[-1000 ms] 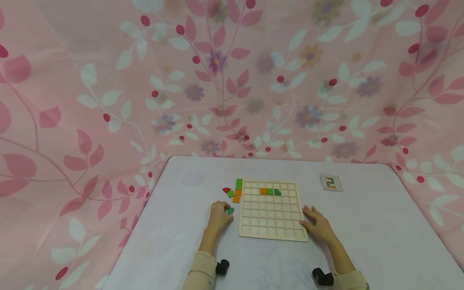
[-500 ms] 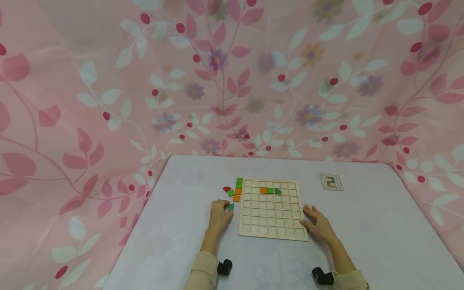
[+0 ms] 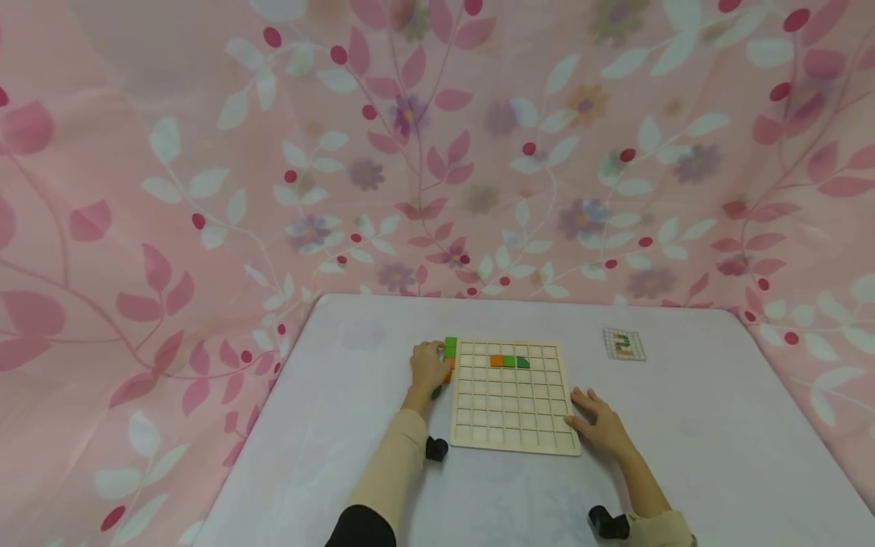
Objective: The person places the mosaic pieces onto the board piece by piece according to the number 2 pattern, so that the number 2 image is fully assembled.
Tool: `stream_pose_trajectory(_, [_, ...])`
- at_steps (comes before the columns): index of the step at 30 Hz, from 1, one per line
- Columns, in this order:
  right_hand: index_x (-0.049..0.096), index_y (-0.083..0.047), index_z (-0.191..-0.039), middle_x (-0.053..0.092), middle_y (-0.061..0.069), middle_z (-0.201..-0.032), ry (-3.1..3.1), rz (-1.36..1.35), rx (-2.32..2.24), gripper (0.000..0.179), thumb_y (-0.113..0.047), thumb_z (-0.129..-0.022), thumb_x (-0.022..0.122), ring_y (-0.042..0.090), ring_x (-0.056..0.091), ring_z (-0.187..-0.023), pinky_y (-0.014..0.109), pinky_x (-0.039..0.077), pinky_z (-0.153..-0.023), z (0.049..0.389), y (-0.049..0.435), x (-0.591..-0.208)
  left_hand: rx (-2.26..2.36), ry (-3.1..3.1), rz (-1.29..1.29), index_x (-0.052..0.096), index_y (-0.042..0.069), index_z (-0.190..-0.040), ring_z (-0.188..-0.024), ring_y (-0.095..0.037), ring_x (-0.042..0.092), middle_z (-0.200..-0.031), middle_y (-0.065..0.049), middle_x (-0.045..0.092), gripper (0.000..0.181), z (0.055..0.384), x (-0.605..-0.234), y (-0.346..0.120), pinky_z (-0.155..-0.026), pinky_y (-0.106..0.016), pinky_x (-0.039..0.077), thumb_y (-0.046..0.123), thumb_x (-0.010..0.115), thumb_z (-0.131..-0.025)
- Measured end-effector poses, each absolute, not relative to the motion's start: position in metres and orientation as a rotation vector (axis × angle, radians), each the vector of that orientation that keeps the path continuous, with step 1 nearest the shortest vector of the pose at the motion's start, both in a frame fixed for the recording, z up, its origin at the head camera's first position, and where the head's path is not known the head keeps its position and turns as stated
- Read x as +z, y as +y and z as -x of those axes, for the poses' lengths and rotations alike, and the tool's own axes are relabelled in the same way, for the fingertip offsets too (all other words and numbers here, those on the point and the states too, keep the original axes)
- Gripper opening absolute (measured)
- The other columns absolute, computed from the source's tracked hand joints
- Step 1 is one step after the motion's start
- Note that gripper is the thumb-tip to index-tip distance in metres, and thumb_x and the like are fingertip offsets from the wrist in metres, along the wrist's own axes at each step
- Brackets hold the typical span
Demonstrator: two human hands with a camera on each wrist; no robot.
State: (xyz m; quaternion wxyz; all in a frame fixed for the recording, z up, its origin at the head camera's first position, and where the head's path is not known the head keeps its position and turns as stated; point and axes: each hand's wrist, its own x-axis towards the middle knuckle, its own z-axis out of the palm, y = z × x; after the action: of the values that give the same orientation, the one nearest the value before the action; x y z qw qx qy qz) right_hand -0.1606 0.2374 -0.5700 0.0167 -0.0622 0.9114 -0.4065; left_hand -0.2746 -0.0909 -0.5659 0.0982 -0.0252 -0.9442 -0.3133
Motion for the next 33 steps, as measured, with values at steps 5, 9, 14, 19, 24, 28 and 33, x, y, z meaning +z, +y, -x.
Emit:
stream_pose_trajectory(5, [0.048, 0.012, -0.129, 0.041, 0.028, -0.137, 2.827, 0.192, -1.292, 0.056, -0.014, -0.084, 0.069, 0.052, 0.023, -0.131, 0.065, 0.02, -0.102, 0.161, 0.238, -0.572, -0.824, -2.962, 0.055, 0.065, 0.004, -0.115, -0.104, -0.035, 0.052, -0.111, -0.017, 0.06, 0.037, 0.295, -0.562, -0.082, -0.085, -0.051, 0.042, 0.016, 0.068, -0.08])
stream_pose_trajectory(9, [0.047, 0.012, -0.129, 0.041, 0.028, -0.137, 2.821, 0.184, -1.298, 0.057, -0.014, -0.084, 0.07, 0.052, 0.022, -0.132, 0.065, 0.02, -0.103, 0.16, 0.237, -0.573, -0.819, -3.022, 0.095, 0.065, 0.005, -0.118, -0.106, -0.035, 0.049, -0.116, -0.017, 0.057, 0.038, 0.299, -0.556, -0.08, -0.087, -0.053, 0.04, 0.011, 0.064, -0.08])
stream_pose_trajectory(14, [0.047, 0.013, -0.128, 0.041, 0.028, -0.136, 2.837, 0.205, -1.296, 0.056, -0.014, -0.084, 0.069, 0.053, 0.024, -0.131, 0.065, 0.021, -0.102, 0.16, 0.237, -0.573, -0.827, -3.055, 0.169, 0.064, 0.004, -0.121, -0.109, -0.039, 0.047, -0.123, -0.019, 0.053, 0.039, 0.297, -0.55, -0.083, -0.088, -0.053, 0.042, 0.015, 0.065, -0.083])
stream_pose_trajectory(19, [0.048, 0.014, -0.128, 0.041, 0.029, -0.136, 2.838, 0.212, -1.326, 0.055, -0.012, -0.083, 0.069, 0.053, 0.023, -0.131, 0.065, 0.02, -0.102, 0.161, 0.237, -0.573, -0.752, -3.156, 0.242, 0.05, 0.007, -0.136, -0.11, -0.036, 0.042, -0.126, -0.02, 0.044, 0.052, 0.299, -0.548, -0.085, -0.089, -0.049, 0.04, 0.017, 0.06, -0.086])
stream_pose_trajectory(24, [0.047, 0.014, -0.128, 0.041, 0.029, -0.136, 2.831, 0.212, -1.326, 0.055, -0.012, -0.084, 0.069, 0.053, 0.023, -0.131, 0.065, 0.019, -0.103, 0.162, 0.236, -0.574, -0.684, -3.209, 0.22, 0.052, 0.01, -0.135, -0.108, -0.033, 0.04, -0.12, -0.02, 0.042, 0.05, 0.299, -0.548, -0.086, -0.089, -0.046, 0.038, 0.013, 0.056, -0.085])
stream_pose_trajectory(28, [0.048, 0.013, -0.128, 0.041, 0.028, -0.136, 2.841, 0.194, -1.309, 0.055, -0.013, -0.084, 0.069, 0.052, 0.023, -0.131, 0.065, 0.02, -0.103, 0.161, 0.236, -0.575, -0.59, -3.2, 0.217, 0.056, 0.01, -0.131, -0.105, -0.034, 0.041, -0.118, -0.021, 0.044, 0.043, 0.296, -0.547, -0.086, -0.086, -0.046, 0.04, 0.018, 0.055, -0.089])
stream_pose_trajectory(33, [0.048, 0.012, -0.128, 0.041, 0.027, -0.137, 2.856, 0.185, -1.28, 0.055, -0.015, -0.085, 0.068, 0.051, 0.024, -0.132, 0.065, 0.021, -0.102, 0.161, 0.238, -0.575, -0.484, -3.148, 0.151, 0.061, 0.007, -0.124, -0.104, -0.034, 0.043, -0.114, -0.021, 0.048, 0.04, 0.293, -0.552, -0.09, -0.088, -0.045, 0.04, 0.029, 0.055, -0.091])
